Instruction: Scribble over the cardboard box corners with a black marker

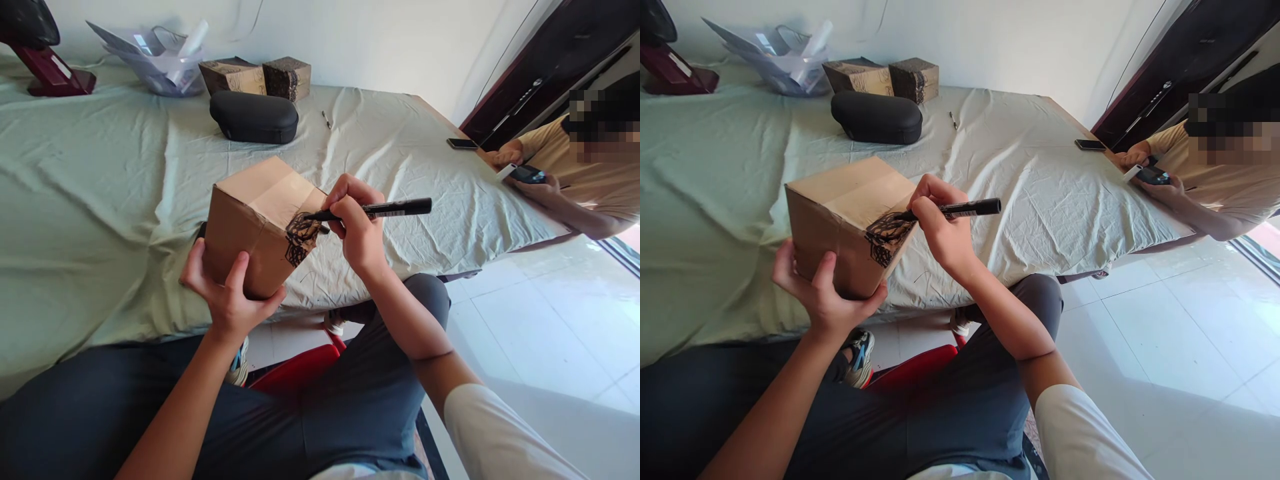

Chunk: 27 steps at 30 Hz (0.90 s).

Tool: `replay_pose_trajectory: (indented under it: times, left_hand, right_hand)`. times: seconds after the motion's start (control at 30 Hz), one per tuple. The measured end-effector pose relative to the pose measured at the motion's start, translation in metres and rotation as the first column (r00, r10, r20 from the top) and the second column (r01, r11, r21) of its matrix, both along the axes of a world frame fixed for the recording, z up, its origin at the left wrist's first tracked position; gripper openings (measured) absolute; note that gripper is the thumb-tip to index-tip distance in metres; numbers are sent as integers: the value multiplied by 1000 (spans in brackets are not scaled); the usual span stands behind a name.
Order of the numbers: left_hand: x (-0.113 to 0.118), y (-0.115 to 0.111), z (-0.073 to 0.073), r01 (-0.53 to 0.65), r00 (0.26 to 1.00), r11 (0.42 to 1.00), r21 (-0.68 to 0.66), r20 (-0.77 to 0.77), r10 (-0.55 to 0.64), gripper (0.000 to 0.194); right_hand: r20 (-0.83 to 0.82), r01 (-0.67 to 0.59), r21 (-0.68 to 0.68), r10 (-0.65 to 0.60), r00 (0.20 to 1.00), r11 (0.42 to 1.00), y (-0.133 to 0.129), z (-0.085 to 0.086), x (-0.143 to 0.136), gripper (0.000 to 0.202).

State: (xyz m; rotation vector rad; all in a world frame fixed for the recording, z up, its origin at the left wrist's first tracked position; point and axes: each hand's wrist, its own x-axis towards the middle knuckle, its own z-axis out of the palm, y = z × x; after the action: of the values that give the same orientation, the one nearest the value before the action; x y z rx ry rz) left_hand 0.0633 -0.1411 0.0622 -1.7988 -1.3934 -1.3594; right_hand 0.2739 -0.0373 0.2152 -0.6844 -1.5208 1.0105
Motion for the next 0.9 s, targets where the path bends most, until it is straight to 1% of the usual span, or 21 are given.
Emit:
replay_pose_trajectory:
  times: [0.1,0.27,0.43,0.5,0.67,0.77,0.9]
  left_hand:
    - [-1,0,-2,-12,1000,1000,-12,-1,12,111]
    - [0,-1,1,-6,1000,1000,-7,0,6,116]
    - [-2,0,-4,5,999,1000,-14,41,-4,114]
    - [-2,0,-4,10,999,1000,-10,33,-10,115]
    - [0,1,1,-15,1000,1000,-8,4,15,115]
    - [0,0,3,-6,1000,1000,-3,9,6,114]
    - [-3,-1,-3,-5,1000,1000,-24,-1,5,117]
  right_hand:
    - [13,17,-12,-16,1000,1000,2,0,0,25]
    - [7,37,-11,-37,999,999,5,-1,0,27]
    - [30,67,-35,-66,997,997,10,-3,1,29]
    - [36,74,-38,-73,997,997,12,-4,1,31]
    - [47,94,-73,-91,995,993,14,-6,2,37]
    - [16,71,-102,-70,997,992,16,-8,3,38]
    - [-64,-16,-130,8,998,991,18,-7,5,31]
